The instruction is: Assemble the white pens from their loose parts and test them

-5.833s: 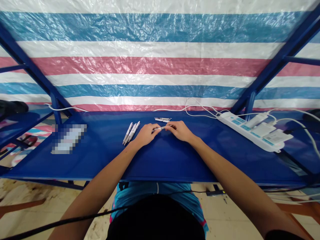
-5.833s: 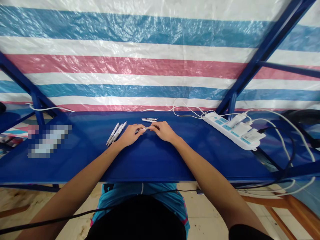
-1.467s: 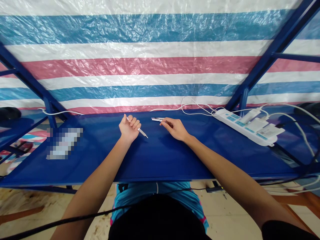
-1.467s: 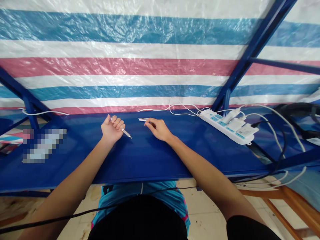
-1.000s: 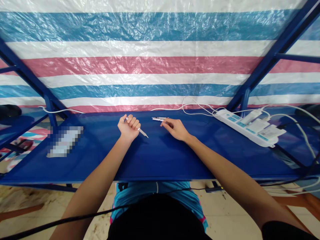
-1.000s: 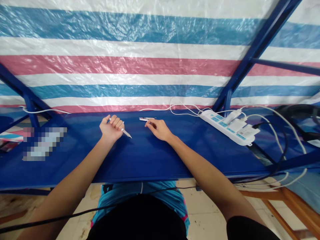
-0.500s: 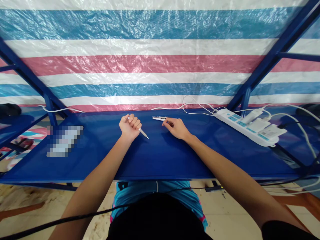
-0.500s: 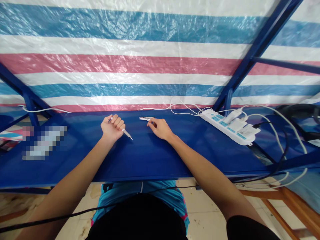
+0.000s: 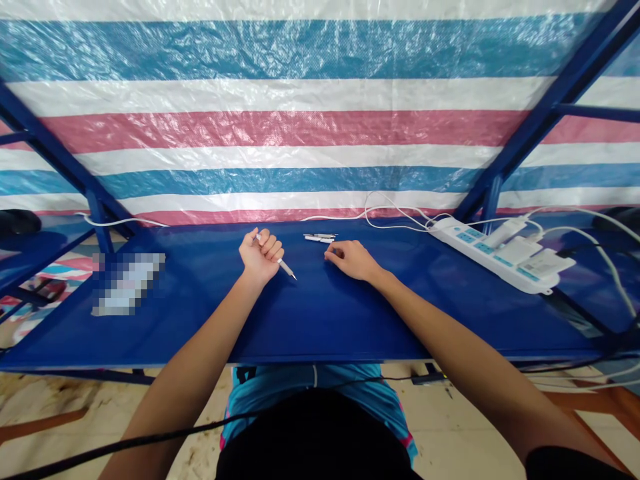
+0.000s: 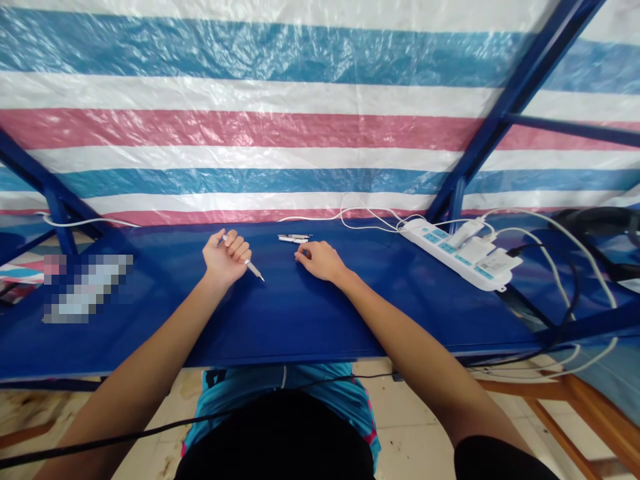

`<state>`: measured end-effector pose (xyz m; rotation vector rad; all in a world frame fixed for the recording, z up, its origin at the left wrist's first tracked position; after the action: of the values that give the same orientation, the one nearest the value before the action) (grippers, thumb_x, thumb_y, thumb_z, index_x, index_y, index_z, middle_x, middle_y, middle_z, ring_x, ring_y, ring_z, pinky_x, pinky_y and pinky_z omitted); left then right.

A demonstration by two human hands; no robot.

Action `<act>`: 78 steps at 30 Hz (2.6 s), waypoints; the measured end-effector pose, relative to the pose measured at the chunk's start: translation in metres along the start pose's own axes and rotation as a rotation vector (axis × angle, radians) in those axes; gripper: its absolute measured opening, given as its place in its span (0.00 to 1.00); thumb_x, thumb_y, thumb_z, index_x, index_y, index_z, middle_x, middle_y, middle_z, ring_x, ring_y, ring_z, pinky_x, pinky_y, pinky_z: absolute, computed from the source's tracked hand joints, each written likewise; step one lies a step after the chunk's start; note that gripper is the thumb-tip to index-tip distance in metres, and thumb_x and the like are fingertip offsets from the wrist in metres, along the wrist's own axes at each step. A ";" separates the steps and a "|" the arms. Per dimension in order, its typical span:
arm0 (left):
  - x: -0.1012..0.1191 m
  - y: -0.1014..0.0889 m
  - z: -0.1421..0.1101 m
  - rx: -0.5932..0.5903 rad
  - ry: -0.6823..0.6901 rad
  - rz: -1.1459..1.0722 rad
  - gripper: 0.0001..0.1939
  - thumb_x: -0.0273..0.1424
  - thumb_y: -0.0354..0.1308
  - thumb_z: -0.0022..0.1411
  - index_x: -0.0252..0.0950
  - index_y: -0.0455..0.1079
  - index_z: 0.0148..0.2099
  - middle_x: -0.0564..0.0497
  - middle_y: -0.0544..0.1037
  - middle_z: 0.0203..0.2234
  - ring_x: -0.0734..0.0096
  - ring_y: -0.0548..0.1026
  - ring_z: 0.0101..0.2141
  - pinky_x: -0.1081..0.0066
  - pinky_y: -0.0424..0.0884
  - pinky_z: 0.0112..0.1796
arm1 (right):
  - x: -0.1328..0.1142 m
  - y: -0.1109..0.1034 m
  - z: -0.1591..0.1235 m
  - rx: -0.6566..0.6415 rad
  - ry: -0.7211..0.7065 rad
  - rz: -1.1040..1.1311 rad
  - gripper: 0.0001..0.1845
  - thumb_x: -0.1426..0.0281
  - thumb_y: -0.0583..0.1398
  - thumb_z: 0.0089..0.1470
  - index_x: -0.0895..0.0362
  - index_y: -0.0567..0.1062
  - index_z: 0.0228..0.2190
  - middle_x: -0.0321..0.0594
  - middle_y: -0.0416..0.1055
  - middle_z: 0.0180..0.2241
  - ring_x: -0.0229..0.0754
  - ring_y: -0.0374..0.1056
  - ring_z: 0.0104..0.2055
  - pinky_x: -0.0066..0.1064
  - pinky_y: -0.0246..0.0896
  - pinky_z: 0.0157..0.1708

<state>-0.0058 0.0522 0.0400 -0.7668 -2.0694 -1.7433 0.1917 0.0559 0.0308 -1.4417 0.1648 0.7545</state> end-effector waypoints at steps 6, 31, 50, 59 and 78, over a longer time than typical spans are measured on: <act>0.001 0.000 0.000 0.014 0.003 0.033 0.26 0.32 0.44 0.72 0.38 0.45 0.19 0.59 0.43 0.12 0.79 0.46 0.11 0.75 0.45 0.14 | -0.002 0.003 0.000 -0.070 -0.012 -0.024 0.10 0.65 0.61 0.63 0.53 0.82 0.32 0.36 0.74 0.24 0.40 0.68 0.26 0.31 0.56 0.32; 0.000 -0.001 0.003 -0.018 -0.027 0.034 0.26 0.32 0.49 0.70 0.39 0.45 0.20 0.60 0.42 0.12 0.78 0.46 0.11 0.74 0.44 0.14 | -0.003 0.004 0.000 -0.096 -0.084 -0.018 0.09 0.66 0.60 0.63 0.53 0.82 0.34 0.35 0.74 0.23 0.40 0.68 0.26 0.30 0.54 0.31; -0.004 0.003 0.001 -0.006 -0.058 0.042 0.26 0.32 0.47 0.71 0.39 0.44 0.20 0.60 0.42 0.12 0.79 0.45 0.11 0.75 0.44 0.14 | -0.007 0.001 -0.002 -0.133 -0.050 -0.015 0.08 0.68 0.60 0.63 0.54 0.81 0.34 0.35 0.74 0.24 0.39 0.67 0.26 0.30 0.56 0.33; -0.006 0.007 -0.003 0.014 -0.077 0.003 0.24 0.30 0.42 0.71 0.40 0.43 0.21 0.60 0.40 0.13 0.78 0.43 0.12 0.76 0.42 0.14 | -0.006 0.002 -0.002 -0.152 -0.039 -0.042 0.10 0.68 0.59 0.63 0.54 0.81 0.36 0.36 0.76 0.26 0.40 0.69 0.28 0.30 0.58 0.35; -0.008 0.006 -0.001 0.016 -0.073 0.034 0.24 0.29 0.43 0.70 0.39 0.43 0.20 0.61 0.39 0.14 0.79 0.42 0.12 0.76 0.41 0.14 | -0.004 0.002 -0.001 -0.141 -0.054 -0.049 0.10 0.67 0.59 0.64 0.54 0.81 0.36 0.36 0.75 0.25 0.39 0.69 0.27 0.30 0.58 0.35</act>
<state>0.0037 0.0506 0.0405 -0.8684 -2.1022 -1.7022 0.1872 0.0536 0.0310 -1.5516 0.0351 0.7762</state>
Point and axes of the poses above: each hand's wrist, its own z-axis towards the middle knuckle, its own y-axis out of the palm, x = y × z, the point moved 7 cm from there along z, towards the middle knuckle
